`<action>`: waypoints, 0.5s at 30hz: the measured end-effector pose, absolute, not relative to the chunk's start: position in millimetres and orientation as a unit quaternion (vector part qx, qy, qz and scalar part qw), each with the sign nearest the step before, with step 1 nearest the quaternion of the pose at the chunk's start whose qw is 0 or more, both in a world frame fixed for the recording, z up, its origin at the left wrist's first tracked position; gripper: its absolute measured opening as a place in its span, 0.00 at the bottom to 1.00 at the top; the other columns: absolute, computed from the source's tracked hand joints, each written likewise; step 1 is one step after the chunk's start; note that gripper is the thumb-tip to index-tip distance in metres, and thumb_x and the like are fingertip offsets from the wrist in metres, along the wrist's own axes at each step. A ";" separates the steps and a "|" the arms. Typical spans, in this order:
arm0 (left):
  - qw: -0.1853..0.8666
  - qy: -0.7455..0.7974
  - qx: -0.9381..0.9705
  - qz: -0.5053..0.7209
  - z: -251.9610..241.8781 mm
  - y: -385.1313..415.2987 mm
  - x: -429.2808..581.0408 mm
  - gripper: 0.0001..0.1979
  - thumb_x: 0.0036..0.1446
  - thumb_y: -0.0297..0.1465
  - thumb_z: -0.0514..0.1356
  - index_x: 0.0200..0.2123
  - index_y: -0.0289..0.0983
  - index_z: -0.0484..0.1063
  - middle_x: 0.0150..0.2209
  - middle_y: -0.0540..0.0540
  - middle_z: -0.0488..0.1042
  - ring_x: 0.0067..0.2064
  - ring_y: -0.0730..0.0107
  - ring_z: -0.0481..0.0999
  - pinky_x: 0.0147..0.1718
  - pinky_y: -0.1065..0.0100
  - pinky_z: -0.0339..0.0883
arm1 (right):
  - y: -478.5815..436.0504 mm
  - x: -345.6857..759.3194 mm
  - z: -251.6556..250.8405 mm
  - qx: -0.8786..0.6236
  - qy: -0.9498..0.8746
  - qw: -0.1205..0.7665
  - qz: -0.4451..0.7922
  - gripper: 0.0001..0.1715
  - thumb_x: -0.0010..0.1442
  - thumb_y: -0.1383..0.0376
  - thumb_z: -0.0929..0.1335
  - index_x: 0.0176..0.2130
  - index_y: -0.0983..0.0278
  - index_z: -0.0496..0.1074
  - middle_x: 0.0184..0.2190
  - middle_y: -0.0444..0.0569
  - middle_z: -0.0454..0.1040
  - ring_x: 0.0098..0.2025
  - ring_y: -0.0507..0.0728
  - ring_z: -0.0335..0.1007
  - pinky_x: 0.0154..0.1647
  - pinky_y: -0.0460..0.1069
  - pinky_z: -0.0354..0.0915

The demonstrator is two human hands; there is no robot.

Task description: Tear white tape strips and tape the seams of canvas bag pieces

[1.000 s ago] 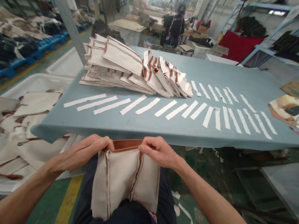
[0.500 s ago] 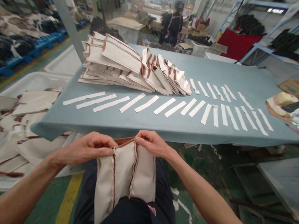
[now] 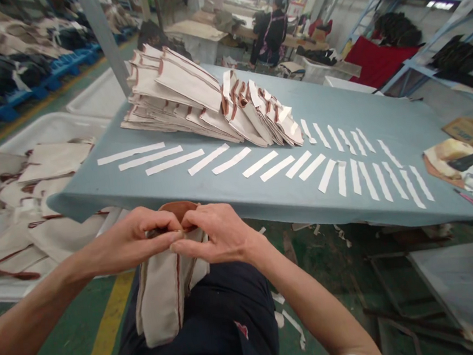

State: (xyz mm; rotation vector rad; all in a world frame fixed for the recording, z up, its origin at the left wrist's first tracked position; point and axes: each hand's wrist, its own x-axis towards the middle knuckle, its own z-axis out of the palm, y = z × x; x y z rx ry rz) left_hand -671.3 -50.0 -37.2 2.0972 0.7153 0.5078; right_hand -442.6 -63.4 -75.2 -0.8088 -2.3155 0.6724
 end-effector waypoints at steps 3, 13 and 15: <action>0.337 0.271 0.874 0.223 -29.1 -56.3 -670.2 0.17 0.70 0.31 0.56 0.27 0.36 0.73 0.24 0.53 0.71 0.26 0.75 0.68 0.27 0.72 0.56 | -57.5 -449.2 -77.0 -0.310 -0.868 0.272 0.276 0.25 0.71 0.45 0.69 0.34 0.62 0.69 0.27 0.42 0.69 0.29 0.52 0.61 0.33 0.47 0.53; 0.287 0.296 0.882 0.230 -33.2 -56.1 -666.5 0.09 0.70 0.30 0.59 0.34 0.37 0.74 0.28 0.54 0.76 0.27 0.75 0.72 0.28 0.74 0.60 | -60.8 -439.4 -66.4 -0.346 -0.792 0.261 0.431 0.27 0.66 0.49 0.72 0.27 0.61 0.61 0.24 0.37 0.57 0.27 0.49 0.49 0.29 0.47 0.45; 0.274 0.264 0.892 0.244 -32.7 -56.0 -664.2 0.10 0.72 0.29 0.57 0.35 0.38 0.73 0.29 0.53 0.76 0.28 0.75 0.73 0.29 0.74 0.62 | -62.2 -436.6 -61.9 -0.341 -0.743 0.266 0.511 0.30 0.63 0.45 0.74 0.26 0.61 0.61 0.24 0.36 0.55 0.27 0.48 0.48 0.28 0.47 0.45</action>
